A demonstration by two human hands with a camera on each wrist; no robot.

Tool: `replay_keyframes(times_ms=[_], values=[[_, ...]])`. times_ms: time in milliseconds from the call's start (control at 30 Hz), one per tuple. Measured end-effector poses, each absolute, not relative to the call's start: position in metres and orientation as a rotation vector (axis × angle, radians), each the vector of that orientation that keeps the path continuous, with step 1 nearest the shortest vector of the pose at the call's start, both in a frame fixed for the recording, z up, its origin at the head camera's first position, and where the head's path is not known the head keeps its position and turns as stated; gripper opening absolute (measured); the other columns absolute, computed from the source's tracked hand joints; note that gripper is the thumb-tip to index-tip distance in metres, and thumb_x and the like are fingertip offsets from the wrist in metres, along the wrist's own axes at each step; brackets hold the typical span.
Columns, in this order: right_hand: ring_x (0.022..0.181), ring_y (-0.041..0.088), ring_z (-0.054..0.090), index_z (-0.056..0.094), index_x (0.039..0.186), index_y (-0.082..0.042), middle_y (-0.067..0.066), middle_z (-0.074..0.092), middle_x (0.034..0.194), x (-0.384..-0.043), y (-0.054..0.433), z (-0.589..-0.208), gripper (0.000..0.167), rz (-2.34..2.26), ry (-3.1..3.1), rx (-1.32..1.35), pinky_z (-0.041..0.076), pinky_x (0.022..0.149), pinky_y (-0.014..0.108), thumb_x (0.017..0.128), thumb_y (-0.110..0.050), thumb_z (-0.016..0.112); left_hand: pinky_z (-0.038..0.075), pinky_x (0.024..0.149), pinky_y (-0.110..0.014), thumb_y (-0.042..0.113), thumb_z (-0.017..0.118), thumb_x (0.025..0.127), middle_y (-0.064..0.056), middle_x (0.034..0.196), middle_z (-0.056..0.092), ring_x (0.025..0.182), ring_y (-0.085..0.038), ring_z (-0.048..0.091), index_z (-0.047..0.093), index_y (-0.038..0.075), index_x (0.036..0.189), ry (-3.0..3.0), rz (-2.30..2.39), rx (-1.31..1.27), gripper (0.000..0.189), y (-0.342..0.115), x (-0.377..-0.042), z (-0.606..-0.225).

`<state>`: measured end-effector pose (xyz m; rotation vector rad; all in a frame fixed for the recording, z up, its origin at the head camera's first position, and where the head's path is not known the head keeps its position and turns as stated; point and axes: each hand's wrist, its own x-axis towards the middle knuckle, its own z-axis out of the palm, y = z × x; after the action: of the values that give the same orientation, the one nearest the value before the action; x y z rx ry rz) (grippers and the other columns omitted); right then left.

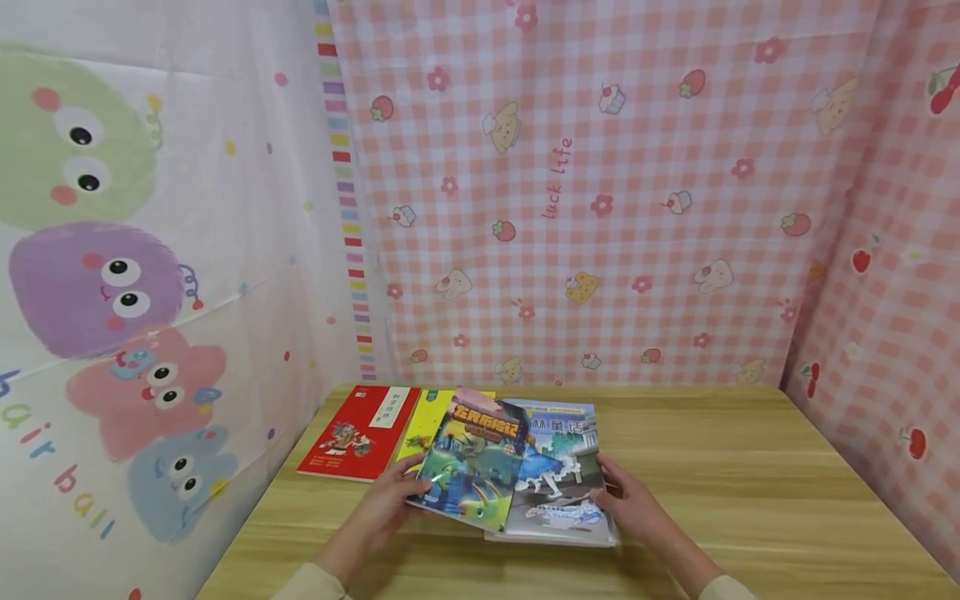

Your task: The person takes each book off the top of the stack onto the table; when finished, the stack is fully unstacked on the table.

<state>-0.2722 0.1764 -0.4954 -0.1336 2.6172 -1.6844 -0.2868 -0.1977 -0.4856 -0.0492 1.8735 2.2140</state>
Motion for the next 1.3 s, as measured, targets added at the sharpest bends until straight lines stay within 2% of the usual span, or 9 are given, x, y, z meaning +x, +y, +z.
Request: replay_keyframes(times_ms=[267,567,767,900,1067,1300], values=[[0.127,0.05,0.047,0.03,0.153,0.002,0.037,0.04,0.143,-0.271,0.178,-0.494,0.065,-1.645,2.633,-0.117,0.035,0.107,0.059,0.097,-0.01,0.061,0.057,0.072,-0.034,0.005,0.061,0.096,-0.009,0.115,0.067,0.084,-0.02,0.068,0.038,0.002,0.147,1.887,2.263,-0.142,0.056,-0.216,-0.282,-0.484],[0.125,0.049,0.049,0.03,0.152,0.004,0.038,0.043,0.14,-0.27,0.177,-0.494,0.065,-1.662,2.643,-0.14,0.038,0.105,0.058,0.096,-0.008,0.061,0.058,0.07,-0.032,0.003,0.058,0.096,-0.004,0.103,0.068,0.081,-0.018,0.068,0.033,0.0,0.147,1.875,2.319,-0.148,0.057,-0.243,-0.274,-0.486],[0.126,0.05,0.048,0.03,0.152,0.003,0.038,0.041,0.141,-0.269,0.175,-0.491,0.065,-1.664,2.628,-0.132,0.038,0.105,0.057,0.096,-0.009,0.061,0.059,0.074,-0.033,0.004,0.06,0.096,-0.003,0.106,0.068,0.085,-0.019,0.069,0.034,0.003,0.146,1.885,2.332,-0.282,0.056,-0.267,-0.263,-0.484],[0.125,0.05,0.049,0.031,0.151,0.005,0.038,0.042,0.14,-0.269,0.175,-0.491,0.064,-1.666,2.639,-0.128,0.038,0.105,0.057,0.096,-0.008,0.061,0.059,0.077,-0.034,0.004,0.059,0.097,-0.003,0.108,0.067,0.086,-0.021,0.069,0.028,0.003,0.151,1.885,2.321,-0.358,0.062,-0.287,-0.253,-0.484],[0.123,0.05,0.051,0.032,0.15,0.007,0.039,0.044,0.138,-0.269,0.175,-0.493,0.063,-1.688,2.651,-0.156,0.04,0.104,0.056,0.096,-0.006,0.061,0.059,0.076,-0.035,0.006,0.058,0.098,-0.002,0.103,0.065,0.085,-0.021,0.068,0.023,0.003,0.153,1.932,2.26,-0.437,0.065,-0.313,-0.243,-0.487],[0.125,0.049,0.05,0.031,0.151,0.005,0.038,0.043,0.14,-0.269,0.175,-0.495,0.064,-1.684,2.637,-0.138,0.039,0.105,0.056,0.096,-0.007,0.061,0.058,0.077,-0.034,0.007,0.059,0.099,-0.001,0.096,0.066,0.084,-0.019,0.067,0.01,-0.002,0.154,1.855,2.21,-0.438,0.074,-0.355,-0.226,-0.495]])
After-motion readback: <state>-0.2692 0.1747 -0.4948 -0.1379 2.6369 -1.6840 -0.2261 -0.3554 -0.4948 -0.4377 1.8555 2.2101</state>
